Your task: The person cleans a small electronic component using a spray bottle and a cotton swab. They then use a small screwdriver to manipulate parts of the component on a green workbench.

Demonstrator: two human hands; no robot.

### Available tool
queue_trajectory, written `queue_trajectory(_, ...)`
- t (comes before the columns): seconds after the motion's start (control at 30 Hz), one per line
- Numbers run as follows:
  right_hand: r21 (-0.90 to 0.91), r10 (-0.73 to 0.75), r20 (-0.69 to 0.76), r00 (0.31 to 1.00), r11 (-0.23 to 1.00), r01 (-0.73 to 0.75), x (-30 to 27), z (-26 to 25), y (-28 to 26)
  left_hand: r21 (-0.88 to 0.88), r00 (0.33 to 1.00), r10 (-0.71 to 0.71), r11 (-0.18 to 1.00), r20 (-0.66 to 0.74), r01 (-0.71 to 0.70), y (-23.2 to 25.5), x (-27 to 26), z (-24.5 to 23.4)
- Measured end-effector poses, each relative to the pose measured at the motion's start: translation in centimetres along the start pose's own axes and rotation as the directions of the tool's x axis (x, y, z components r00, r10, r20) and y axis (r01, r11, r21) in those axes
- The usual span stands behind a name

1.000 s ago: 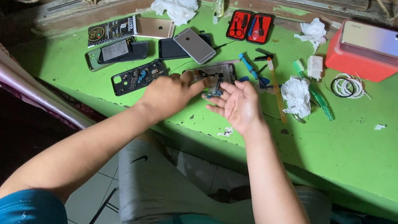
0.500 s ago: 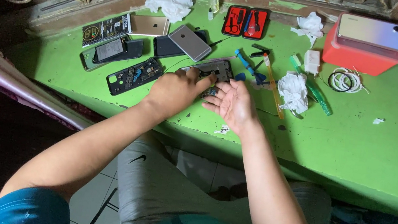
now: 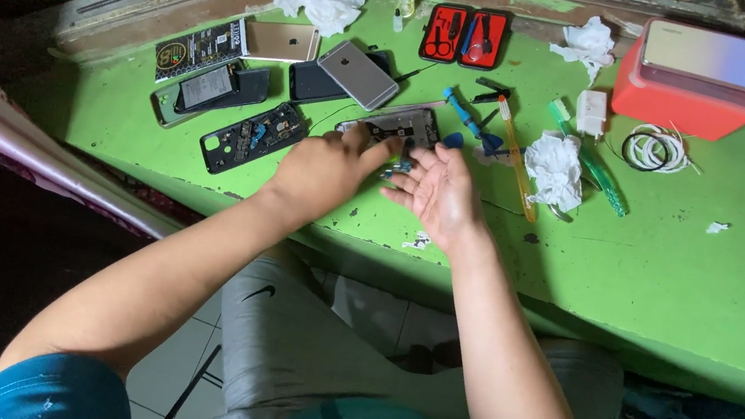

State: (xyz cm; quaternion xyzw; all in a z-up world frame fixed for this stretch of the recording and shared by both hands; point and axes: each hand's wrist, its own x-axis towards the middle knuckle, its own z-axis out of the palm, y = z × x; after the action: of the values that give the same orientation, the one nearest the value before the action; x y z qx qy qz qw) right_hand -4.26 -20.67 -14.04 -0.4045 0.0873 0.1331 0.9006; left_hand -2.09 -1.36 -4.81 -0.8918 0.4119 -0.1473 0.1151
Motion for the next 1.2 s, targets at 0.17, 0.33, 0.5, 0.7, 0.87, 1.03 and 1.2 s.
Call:
queue_trajectory(0.17,0.048,-0.007,-0.021,1.000,0.999,0.008,-1.2,1.4,-0.7,-0.210,0.995,-0.090,0.975,-0.052,0.078,-0.5,-2.0,2.0)
queue_trajectory(0.33,0.056,-0.039,-0.011,0.999,0.998,0.040,-1.2,1.3,-0.2,-0.593,0.969,-0.229,0.795,-0.096,0.129,-1.8,-1.0,2.0)
queue_trajectory(0.5,0.020,-0.064,-0.016,0.998,0.998,0.065,-0.7,0.2,0.5,-0.746,0.890,-0.450,0.617,-0.071,0.252,-5.0,3.4,1.0)
queue_trajectory(0.7,-0.005,-0.172,-0.026,0.985,0.985,0.172,-1.9,1.5,0.1,-0.934,0.848,-0.491,0.358,-0.202,-0.015,-12.8,12.9,3.2)
queue_trajectory(0.87,0.059,-0.218,0.041,0.975,0.975,0.215,-1.5,-0.7,1.9,-0.928,0.840,-0.478,0.364,-0.257,-0.077,-16.9,19.0,9.3)
queue_trajectory(1.03,0.166,-0.177,0.016,0.984,0.971,0.172,-0.6,-2.4,3.6,-0.888,0.783,-0.540,0.459,-0.309,-0.034,-17.7,22.1,12.9)
queue_trajectory(1.2,0.130,-0.093,0.003,0.996,0.987,0.092,-1.5,-1.9,3.2,-0.854,0.826,-0.517,0.512,-0.224,0.089,-18.7,22.6,16.2)
